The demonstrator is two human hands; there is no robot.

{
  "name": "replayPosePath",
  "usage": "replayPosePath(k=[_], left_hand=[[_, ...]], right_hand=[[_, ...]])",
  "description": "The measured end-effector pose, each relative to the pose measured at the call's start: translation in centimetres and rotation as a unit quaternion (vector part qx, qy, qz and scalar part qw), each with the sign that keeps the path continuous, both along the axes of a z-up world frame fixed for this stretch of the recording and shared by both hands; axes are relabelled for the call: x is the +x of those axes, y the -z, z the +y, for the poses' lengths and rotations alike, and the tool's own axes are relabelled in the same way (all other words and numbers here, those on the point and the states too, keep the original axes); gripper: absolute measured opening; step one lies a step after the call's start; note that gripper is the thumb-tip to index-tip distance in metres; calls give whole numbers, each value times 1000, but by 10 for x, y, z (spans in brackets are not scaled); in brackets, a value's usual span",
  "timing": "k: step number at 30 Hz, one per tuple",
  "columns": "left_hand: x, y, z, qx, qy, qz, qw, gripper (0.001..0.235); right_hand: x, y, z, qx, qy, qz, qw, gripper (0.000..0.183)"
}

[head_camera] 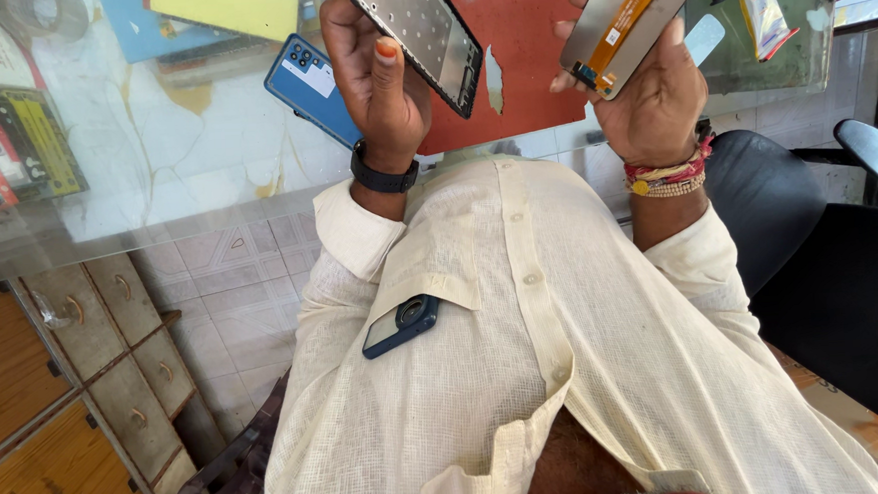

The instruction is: The person works on a disassembled smartphone placed on a red mat. They connect a ribbon cable, apply adhesive to the battery area, and use a screwdriver to secure internal components. The person also handles a small bottle and a cotton swab during the process.

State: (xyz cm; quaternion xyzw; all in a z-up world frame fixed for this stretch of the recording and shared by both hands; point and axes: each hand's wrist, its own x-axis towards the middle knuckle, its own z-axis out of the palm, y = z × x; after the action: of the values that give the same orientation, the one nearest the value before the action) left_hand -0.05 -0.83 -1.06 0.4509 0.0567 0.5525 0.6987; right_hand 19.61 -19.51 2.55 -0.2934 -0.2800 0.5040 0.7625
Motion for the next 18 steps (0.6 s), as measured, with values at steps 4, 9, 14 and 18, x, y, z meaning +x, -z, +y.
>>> replayPosePath(k=[4, 9, 14, 18], left_hand=[[0, 1, 1, 0, -4, 0, 1000, 42], [0, 0, 1, -1, 5, -5, 1000, 42], [2, 0, 1, -16, 11, -26, 999, 42], [3, 2, -2, -42, 9, -33, 999, 49]], right_hand=[[-1, 1, 2, -9, 68, -175, 982, 54], [-1, 0, 2, -17, 63, -184, 981, 56], [2, -6, 0, -38, 54, -210, 975, 56], [3, -19, -3, -67, 82, -228, 968, 62]])
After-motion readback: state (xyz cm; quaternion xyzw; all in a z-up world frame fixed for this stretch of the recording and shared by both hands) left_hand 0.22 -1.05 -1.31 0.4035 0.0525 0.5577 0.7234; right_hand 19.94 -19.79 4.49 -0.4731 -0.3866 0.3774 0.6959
